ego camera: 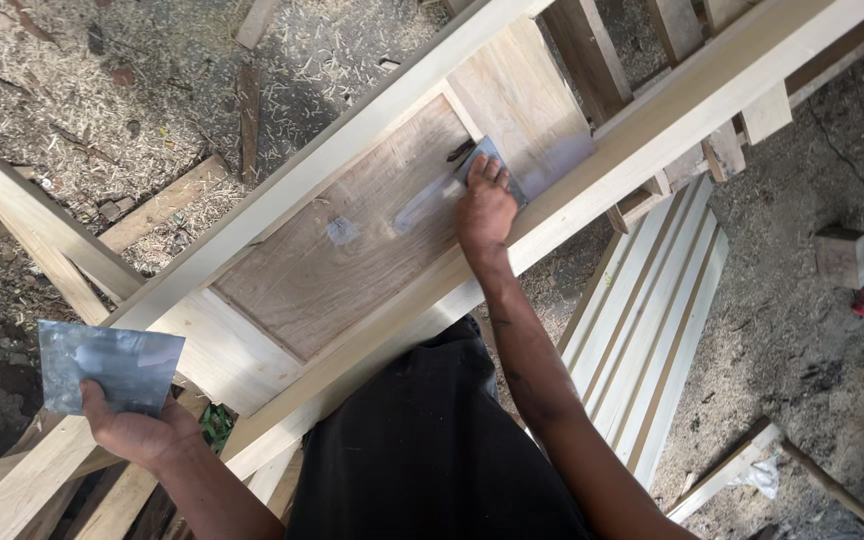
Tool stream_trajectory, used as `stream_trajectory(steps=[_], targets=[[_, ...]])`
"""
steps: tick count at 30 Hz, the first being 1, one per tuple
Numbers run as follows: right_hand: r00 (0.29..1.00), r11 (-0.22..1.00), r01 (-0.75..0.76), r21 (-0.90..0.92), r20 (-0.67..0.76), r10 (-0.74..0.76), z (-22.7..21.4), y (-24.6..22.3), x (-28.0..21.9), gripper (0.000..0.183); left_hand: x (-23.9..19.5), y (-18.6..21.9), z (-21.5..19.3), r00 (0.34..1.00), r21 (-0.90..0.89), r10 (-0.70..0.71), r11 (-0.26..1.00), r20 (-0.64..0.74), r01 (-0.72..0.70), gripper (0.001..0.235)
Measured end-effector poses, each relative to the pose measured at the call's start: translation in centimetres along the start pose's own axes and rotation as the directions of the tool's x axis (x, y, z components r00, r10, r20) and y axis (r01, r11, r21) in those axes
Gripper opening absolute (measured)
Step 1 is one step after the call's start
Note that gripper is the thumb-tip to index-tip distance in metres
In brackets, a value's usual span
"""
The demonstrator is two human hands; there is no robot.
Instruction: The person sands a wooden frame using sandpaper, moving the sandpaper back and forth across the surface to smooth it. The person holds a second piece of sandpaper in the other hand while working.
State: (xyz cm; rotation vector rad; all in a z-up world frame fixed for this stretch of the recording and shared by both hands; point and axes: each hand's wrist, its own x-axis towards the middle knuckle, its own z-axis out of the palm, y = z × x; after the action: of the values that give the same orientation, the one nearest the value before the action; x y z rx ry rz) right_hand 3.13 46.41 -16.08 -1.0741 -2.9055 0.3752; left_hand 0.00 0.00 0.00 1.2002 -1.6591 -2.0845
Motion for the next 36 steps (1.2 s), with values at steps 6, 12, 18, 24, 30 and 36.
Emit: stream_trajectory(steps=[6, 12, 18, 24, 30, 36], targets=[[0.99, 0.991, 0.128, -0.036, -0.057, -0.13, -2.4, -0.5, -2.0, 0.049, 1.0, -0.3, 0.9, 0.995, 0.004, 0.027, 1.0, 0.094, -0.028, 0.053], [0.998, 0.961, 0.004, 0.276, 0.056, -0.02, -9.4, -0.3, 0.0, 0.046, 0.9, -0.1, 3.0, 0.995, -0.042, 0.036, 0.999, 0.098, -0.032, 0.053], [0.989, 0.987, -0.095, 0.127, 0.127, 0.079, -10.5, -0.6, 3.9, 0.046, 0.0, -0.6, 2.6, 0.986, -0.02, 0.069, 0.998, 0.155, -0.067, 0.05], [0.87, 0.833, 0.489, 0.258, -0.074, -0.488, -10.7, 1.4, 7.5, 0.049, -1.2, -1.4, 1.6, 0.993, -0.01, 0.066, 0.998, 0.101, -0.066, 0.046], [0.511, 0.513, 0.848, 0.133, 0.055, -0.858, -7.8, 4.1, 16.1, 0.055, -5.3, -1.8, 2.9, 0.993, -0.099, 0.076, 0.993, 0.086, -0.067, 0.044], [0.326, 0.332, 0.939, 0.088, 0.073, -0.943, -4.4, 5.2, 18.9, 0.054, -9.2, -3.3, 3.4, 0.996, -0.09, 0.09, 0.992, 0.012, -0.088, 0.042]])
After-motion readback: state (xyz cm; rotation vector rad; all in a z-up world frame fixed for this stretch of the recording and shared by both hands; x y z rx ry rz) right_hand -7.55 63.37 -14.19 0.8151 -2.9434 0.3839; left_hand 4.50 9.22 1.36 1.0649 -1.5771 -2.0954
